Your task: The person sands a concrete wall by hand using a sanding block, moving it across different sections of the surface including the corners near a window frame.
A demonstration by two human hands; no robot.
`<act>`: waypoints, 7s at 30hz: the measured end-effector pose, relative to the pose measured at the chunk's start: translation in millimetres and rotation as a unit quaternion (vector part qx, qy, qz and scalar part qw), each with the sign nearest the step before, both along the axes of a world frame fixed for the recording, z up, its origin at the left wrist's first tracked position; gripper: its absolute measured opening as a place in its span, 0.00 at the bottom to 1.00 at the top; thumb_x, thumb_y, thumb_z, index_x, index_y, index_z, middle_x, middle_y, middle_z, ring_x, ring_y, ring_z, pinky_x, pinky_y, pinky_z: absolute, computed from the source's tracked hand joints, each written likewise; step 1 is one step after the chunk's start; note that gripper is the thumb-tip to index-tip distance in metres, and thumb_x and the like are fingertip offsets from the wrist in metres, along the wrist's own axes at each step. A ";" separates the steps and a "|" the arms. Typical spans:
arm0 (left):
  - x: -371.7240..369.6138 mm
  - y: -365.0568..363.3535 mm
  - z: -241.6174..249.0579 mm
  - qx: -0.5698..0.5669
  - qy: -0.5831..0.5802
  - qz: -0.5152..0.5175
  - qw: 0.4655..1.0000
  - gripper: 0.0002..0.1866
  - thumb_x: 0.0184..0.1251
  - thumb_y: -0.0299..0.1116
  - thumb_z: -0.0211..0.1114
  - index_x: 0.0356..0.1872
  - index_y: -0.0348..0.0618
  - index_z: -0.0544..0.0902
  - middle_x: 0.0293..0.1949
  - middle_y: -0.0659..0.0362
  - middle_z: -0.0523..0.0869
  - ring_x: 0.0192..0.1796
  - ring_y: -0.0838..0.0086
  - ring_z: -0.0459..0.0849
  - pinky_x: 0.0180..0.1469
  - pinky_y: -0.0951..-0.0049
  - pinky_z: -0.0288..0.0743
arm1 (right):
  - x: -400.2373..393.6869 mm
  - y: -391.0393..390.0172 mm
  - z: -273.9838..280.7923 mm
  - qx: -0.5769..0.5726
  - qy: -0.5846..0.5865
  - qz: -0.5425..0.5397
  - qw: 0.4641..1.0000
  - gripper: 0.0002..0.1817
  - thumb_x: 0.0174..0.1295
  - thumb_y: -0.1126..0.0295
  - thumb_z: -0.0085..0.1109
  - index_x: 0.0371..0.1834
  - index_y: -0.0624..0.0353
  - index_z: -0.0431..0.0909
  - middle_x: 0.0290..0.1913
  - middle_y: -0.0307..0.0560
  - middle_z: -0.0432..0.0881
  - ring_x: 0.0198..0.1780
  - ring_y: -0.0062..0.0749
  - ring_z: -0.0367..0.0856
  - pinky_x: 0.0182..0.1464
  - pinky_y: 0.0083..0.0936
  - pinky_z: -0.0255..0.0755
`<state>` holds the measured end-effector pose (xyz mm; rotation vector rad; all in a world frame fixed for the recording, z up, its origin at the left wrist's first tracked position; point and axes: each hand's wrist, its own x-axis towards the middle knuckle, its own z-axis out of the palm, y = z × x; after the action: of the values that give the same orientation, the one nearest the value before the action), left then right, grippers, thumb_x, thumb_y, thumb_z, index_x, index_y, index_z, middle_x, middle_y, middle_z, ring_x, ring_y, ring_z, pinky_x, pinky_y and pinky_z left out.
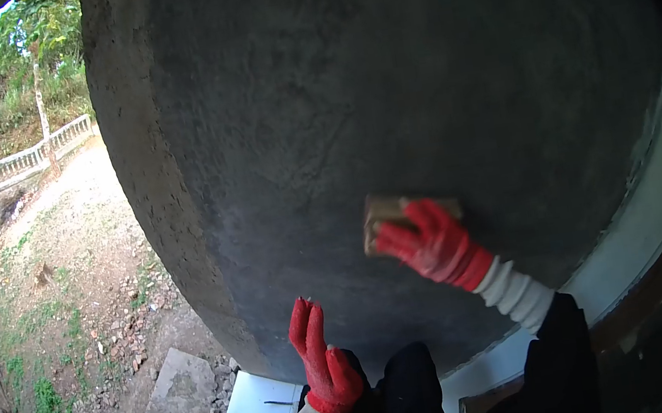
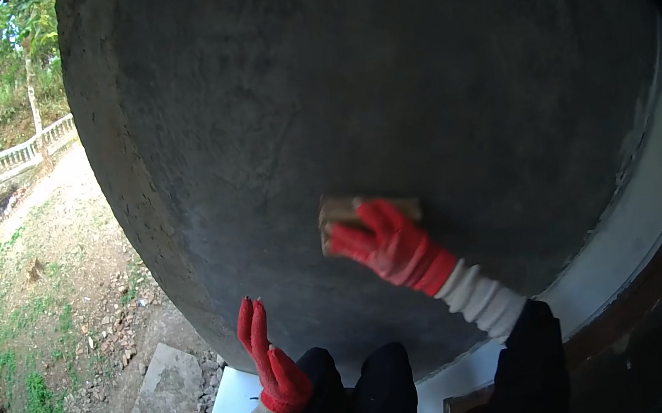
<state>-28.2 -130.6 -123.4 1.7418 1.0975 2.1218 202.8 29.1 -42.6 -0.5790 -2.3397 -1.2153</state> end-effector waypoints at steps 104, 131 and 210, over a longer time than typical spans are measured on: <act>-25.3 48.1 74.8 0.042 0.093 0.019 0.995 0.35 0.62 0.18 0.57 0.73 0.35 0.63 0.75 0.42 0.58 0.77 0.50 0.58 0.77 0.54 0.53 | 8.5 -30.3 297.1 0.249 0.217 -0.152 0.931 0.39 0.51 0.56 0.71 0.70 0.46 0.73 0.74 0.44 0.67 0.65 0.59 0.70 0.67 0.50 0.68; 57.2 136.6 201.6 0.136 0.174 0.047 0.974 0.49 0.63 0.40 0.70 0.78 0.32 0.50 0.79 0.35 0.47 0.82 0.41 0.35 0.80 0.42 0.29 | -80.6 -14.5 219.0 -0.051 0.170 0.031 0.984 0.23 0.59 0.69 0.63 0.60 0.56 0.79 0.69 0.43 0.72 0.57 0.48 0.74 0.58 0.40 0.76; 67.5 205.1 243.1 0.381 0.018 0.125 0.916 0.38 0.78 0.47 0.40 0.77 0.24 0.51 0.77 0.31 0.50 0.78 0.37 0.51 0.76 0.43 0.51 | 2.9 -39.5 268.1 0.138 0.003 -0.077 0.987 0.36 0.44 0.59 0.73 0.64 0.39 0.77 0.68 0.54 0.71 0.66 0.50 0.74 0.65 0.46 0.72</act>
<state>39.3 74.5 119.7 2.0069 0.5250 2.9607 205.8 -10.4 225.6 -0.6738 -2.1017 -1.5735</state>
